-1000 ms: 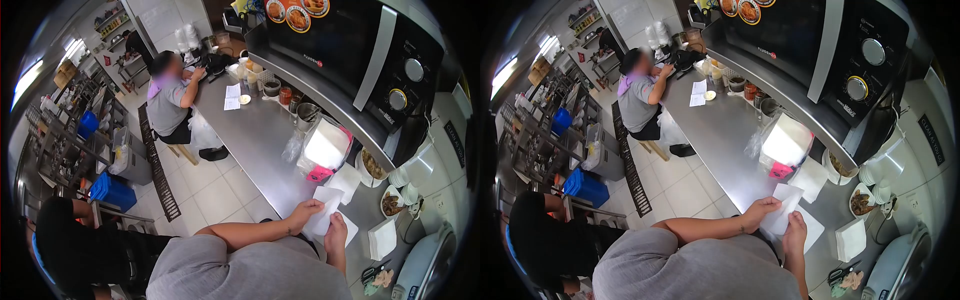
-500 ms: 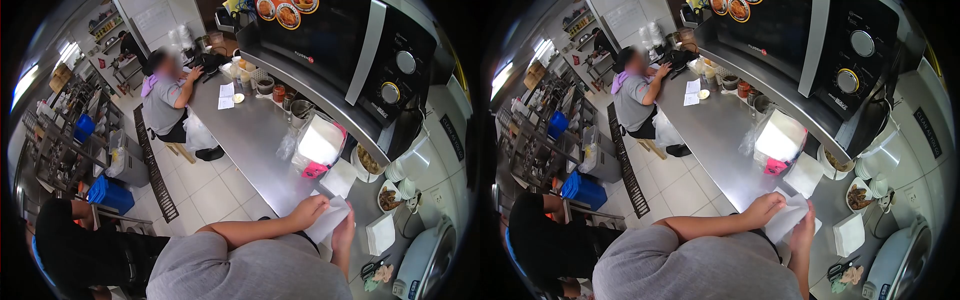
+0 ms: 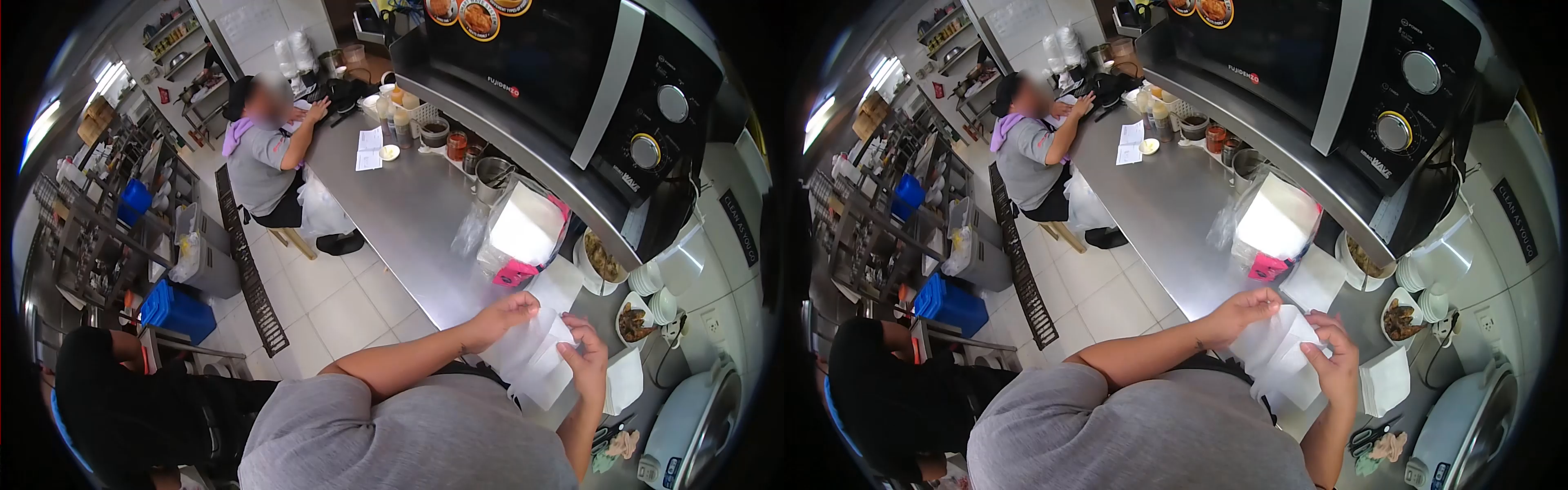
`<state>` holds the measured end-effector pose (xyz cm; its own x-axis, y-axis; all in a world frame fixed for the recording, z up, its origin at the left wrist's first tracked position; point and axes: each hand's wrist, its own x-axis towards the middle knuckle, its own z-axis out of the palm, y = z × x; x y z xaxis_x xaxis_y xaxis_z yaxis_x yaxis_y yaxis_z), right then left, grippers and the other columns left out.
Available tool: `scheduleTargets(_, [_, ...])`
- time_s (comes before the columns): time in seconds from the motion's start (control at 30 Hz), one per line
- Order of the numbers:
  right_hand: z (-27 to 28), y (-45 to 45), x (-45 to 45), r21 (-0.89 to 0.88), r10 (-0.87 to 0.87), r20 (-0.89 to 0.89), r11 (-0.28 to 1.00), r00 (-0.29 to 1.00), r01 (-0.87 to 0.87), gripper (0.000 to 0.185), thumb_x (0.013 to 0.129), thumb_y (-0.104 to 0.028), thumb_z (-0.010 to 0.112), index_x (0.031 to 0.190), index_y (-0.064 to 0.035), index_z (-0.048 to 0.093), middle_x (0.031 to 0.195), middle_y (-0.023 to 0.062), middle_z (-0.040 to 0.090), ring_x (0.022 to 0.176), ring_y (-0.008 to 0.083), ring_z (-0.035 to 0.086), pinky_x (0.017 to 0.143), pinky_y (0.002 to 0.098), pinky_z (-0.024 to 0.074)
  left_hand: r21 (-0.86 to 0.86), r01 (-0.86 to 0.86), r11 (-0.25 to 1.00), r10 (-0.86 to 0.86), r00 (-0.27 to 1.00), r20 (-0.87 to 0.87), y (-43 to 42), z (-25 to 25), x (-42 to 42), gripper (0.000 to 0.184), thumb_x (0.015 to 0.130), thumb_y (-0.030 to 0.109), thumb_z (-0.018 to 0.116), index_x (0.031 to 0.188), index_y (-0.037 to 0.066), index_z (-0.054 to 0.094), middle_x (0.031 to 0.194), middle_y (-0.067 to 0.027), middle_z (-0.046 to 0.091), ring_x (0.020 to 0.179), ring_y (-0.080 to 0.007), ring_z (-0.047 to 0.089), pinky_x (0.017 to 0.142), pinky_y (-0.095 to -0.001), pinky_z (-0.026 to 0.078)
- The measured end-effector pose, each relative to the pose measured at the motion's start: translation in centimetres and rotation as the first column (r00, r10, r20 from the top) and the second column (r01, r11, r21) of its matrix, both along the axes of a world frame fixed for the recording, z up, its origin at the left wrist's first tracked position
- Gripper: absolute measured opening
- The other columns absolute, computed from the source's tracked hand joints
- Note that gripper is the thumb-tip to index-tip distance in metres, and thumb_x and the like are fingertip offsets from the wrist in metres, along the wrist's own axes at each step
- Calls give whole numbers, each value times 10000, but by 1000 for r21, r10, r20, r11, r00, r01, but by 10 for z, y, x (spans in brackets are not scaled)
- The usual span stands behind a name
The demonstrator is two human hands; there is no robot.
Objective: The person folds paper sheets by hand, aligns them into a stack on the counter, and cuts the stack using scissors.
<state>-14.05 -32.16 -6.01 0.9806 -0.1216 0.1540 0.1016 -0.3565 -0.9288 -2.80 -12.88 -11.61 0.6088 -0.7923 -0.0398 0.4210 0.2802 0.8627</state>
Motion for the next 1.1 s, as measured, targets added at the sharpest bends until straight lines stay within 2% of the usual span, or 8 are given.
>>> scheduleTargets(0.17, [10,16,10,-194,22,38,981,999,-14,117,750,-72,714,801,-42,613,1027,71,675,1131,275,585,1143,560,141,-117,-3,993,24,984,177,21,33,6,229,979,207,551,1164,73,538,949,14,575,941,-70,540,880,-247,418])
scheduleTargets(0.27, [13,24,15,-215,31,35,976,999,-22,113,770,-108,726,828,-50,649,990,69,689,1093,294,606,1133,563,175,27,-62,998,42,879,476,23,45,6,219,928,112,619,1132,44,577,950,-1,611,938,-72,559,878,-245,428])
scheduleTargets(0.43, [0,26,22,-208,-20,31,978,999,26,124,839,-157,679,882,-42,663,990,89,689,1039,256,629,1131,542,205,98,-166,981,131,947,292,22,31,14,76,903,75,649,949,15,652,937,-11,651,903,-67,573,834,-234,457])
scheduleTargets(0.6, [1,30,22,-189,-89,59,977,994,99,141,886,-173,651,916,-35,648,954,68,686,958,220,640,1129,518,228,31,-196,980,191,972,137,19,51,3,111,927,100,622,1007,23,637,944,-22,649,917,-75,576,836,-240,460])
scheduleTargets(0.7, [-7,28,22,-150,-127,71,979,989,136,149,884,-178,662,920,-34,650,959,64,689,950,206,641,1128,511,238,110,-230,967,182,925,335,16,47,1,146,943,121,604,1051,24,616,955,-27,646,919,-83,579,826,-235,456])
scheduleTargets(0.8, [-10,30,21,-108,-169,99,978,981,179,142,853,-154,694,925,-38,655,989,70,689,959,202,640,1116,472,281,233,-185,955,117,954,277,21,40,8,162,949,149,601,1056,27,602,977,-26,644,914,-84,576,812,-232,452])
scheduleTargets(0.97, [-3,27,15,7,-235,154,972,960,237,207,793,-80,736,989,-66,670,1070,86,677,1005,208,630,1053,356,369,148,-209,967,215,976,-24,25,38,16,152,968,195,570,1022,54,586,957,-22,638,850,-94,592,783,-244,468])
scheduleTargets(1.1, [0,11,10,-36,-58,149,997,987,64,299,787,-41,721,1079,-58,657,1092,79,673,1028,200,620,969,330,426,83,-198,977,213,947,-241,26,48,17,148,976,207,552,1015,66,579,936,-19,634,830,-107,605,773,-249,480])
